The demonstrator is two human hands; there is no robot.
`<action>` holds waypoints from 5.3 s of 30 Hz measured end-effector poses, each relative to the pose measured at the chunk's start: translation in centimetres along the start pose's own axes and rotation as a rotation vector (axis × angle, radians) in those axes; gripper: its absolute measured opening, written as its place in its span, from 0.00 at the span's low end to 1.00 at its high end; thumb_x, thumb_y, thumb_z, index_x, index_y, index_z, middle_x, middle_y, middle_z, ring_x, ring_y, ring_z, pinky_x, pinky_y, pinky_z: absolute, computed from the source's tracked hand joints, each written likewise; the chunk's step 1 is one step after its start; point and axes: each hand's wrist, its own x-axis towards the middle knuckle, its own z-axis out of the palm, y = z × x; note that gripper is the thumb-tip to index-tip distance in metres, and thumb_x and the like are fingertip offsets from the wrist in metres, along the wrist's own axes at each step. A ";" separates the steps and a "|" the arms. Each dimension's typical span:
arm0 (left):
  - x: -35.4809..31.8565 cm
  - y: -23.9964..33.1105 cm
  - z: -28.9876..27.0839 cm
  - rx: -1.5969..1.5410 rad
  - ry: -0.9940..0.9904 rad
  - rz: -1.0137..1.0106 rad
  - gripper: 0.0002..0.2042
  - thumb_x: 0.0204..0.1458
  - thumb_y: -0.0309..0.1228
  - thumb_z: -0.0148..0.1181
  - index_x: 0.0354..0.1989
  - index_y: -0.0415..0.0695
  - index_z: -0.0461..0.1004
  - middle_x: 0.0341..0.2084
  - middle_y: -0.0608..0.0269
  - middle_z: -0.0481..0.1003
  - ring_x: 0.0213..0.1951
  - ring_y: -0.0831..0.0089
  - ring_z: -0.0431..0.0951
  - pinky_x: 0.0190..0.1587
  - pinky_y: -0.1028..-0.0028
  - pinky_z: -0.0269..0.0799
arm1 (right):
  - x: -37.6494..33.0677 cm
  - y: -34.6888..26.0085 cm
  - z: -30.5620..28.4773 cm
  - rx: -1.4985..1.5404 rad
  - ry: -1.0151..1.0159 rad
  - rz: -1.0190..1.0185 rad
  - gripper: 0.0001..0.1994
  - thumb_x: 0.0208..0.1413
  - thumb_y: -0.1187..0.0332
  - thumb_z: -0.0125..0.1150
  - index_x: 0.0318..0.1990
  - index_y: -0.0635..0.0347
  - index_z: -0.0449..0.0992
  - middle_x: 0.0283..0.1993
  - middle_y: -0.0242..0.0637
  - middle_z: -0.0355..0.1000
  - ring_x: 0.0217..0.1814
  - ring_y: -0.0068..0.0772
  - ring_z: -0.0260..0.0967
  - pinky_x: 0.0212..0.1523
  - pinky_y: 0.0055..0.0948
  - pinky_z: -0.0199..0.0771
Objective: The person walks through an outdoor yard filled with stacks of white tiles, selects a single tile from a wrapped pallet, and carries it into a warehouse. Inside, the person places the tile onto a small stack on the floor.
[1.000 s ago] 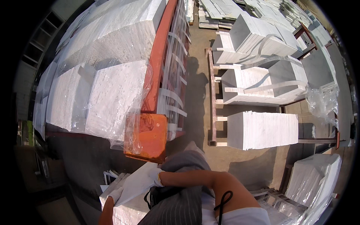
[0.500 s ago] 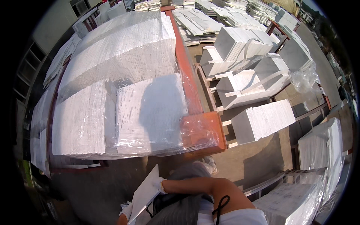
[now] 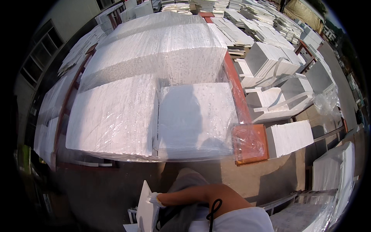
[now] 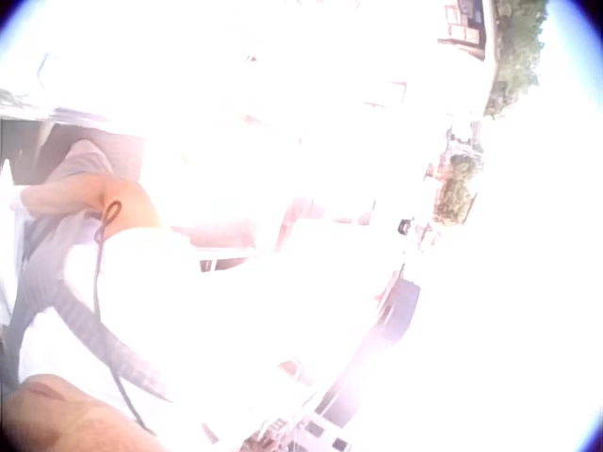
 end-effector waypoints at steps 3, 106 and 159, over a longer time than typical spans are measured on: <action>-1.0 -5.1 -2.4 -0.187 0.100 -0.061 0.29 0.52 0.51 0.48 0.40 0.30 0.72 0.30 0.58 0.74 0.33 0.73 0.72 0.36 0.75 0.65 | 11.3 1.9 2.1 0.138 -0.245 0.113 0.12 0.51 0.61 0.53 0.38 0.57 0.76 0.37 0.35 0.73 0.37 0.31 0.71 0.38 0.30 0.69; 103.4 19.2 -158.3 -0.716 0.214 0.470 0.31 0.56 0.52 0.43 0.59 0.37 0.58 0.57 0.52 0.61 0.57 0.64 0.62 0.59 0.71 0.54 | 106.6 -81.1 133.2 -0.321 -0.155 -0.526 0.20 0.42 0.73 0.59 0.45 0.71 0.70 0.40 0.41 0.72 0.39 0.31 0.70 0.42 0.30 0.70; 111.2 35.2 -161.8 -0.024 -0.522 1.140 0.16 0.58 0.40 0.45 0.25 0.41 0.65 0.21 0.75 0.58 0.26 0.84 0.54 0.29 0.79 0.54 | 120.0 -61.2 137.1 0.813 1.120 -0.740 0.38 0.58 0.41 0.34 0.60 0.73 0.55 0.63 0.47 0.54 0.65 0.36 0.49 0.64 0.28 0.46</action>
